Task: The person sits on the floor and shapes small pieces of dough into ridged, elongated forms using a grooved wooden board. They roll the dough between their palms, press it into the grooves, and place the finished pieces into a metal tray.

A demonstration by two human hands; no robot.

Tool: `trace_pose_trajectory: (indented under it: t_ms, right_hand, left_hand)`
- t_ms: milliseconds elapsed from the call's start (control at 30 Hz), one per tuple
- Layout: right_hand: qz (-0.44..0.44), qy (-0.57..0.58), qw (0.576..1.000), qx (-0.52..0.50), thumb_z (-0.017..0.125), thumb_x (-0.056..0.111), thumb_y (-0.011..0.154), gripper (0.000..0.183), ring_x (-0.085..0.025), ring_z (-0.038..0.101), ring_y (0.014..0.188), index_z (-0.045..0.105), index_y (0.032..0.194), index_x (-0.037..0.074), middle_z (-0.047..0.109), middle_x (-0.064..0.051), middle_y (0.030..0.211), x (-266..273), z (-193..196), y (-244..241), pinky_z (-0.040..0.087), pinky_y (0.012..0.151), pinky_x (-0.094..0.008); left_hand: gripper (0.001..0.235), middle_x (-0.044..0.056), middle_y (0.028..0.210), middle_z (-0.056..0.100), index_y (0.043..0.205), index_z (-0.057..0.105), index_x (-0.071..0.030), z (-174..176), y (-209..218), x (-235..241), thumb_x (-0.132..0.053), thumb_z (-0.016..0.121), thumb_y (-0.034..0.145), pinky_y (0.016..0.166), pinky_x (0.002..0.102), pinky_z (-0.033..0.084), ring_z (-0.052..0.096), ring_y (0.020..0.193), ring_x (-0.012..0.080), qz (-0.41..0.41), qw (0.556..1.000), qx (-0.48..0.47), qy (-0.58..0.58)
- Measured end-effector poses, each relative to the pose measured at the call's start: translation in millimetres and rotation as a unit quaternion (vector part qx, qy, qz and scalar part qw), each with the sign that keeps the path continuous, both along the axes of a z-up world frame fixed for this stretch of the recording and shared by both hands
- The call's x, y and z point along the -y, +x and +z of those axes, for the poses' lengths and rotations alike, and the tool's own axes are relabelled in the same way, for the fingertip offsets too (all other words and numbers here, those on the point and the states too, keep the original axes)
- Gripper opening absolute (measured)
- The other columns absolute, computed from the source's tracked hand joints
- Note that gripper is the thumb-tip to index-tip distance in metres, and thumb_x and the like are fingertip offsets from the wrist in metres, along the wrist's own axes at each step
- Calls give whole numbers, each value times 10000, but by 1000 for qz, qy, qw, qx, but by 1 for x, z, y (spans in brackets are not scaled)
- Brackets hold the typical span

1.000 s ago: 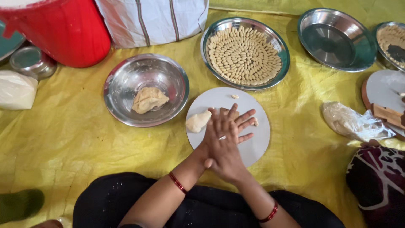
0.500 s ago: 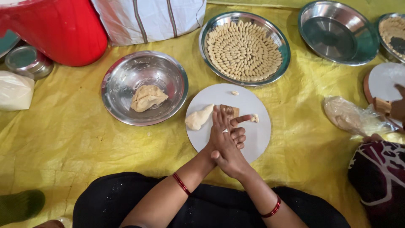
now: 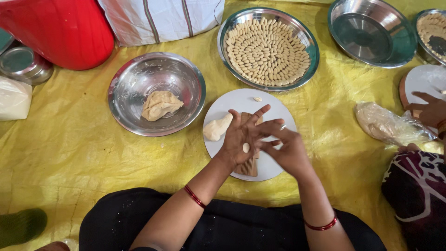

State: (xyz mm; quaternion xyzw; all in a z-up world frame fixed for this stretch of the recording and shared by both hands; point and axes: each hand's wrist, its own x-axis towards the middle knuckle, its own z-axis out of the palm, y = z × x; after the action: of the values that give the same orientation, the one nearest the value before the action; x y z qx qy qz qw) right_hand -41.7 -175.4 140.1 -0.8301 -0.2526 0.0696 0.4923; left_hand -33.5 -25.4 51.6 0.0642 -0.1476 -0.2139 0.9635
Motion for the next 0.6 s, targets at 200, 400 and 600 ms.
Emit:
trace_pose_trajectory:
  t_ms: [200, 400, 600]
  right_hand:
    - [-60, -98, 993, 32, 896, 101, 739, 257, -143, 717, 790, 786, 967, 50, 777, -70, 890, -17, -26, -10, 577, 745, -348]
    - [-42, 126, 983, -127, 813, 37, 821, 236, -101, 725, 875, 724, 1034, -12, 789, -72, 961, -18, -67, 9, 602, 828, -271]
    - [-60, 177, 953, -239, 765, 8, 876, 256, -110, 695, 870, 736, 1126, -41, 762, -79, 974, -21, -97, 6, 583, 813, -274]
  left_hand:
    - [1020, 236, 1477, 507, 1585, 304, -118, -2, 7, -7, -861, 164, 900, 1129, 443, 444, 498, 1382, 322, 118, 982, -103, 104]
    - [855, 181, 1388, 538, 1464, 429, -129, -25, 23, -11, -771, 232, 934, 1061, 466, 461, 494, 1307, 291, 192, 957, -171, 138]
    - [814, 183, 1345, 614, 1446, 495, -115, -54, 30, -1, -744, 238, 998, 1103, 399, 463, 508, 1321, 291, 211, 944, -127, 219]
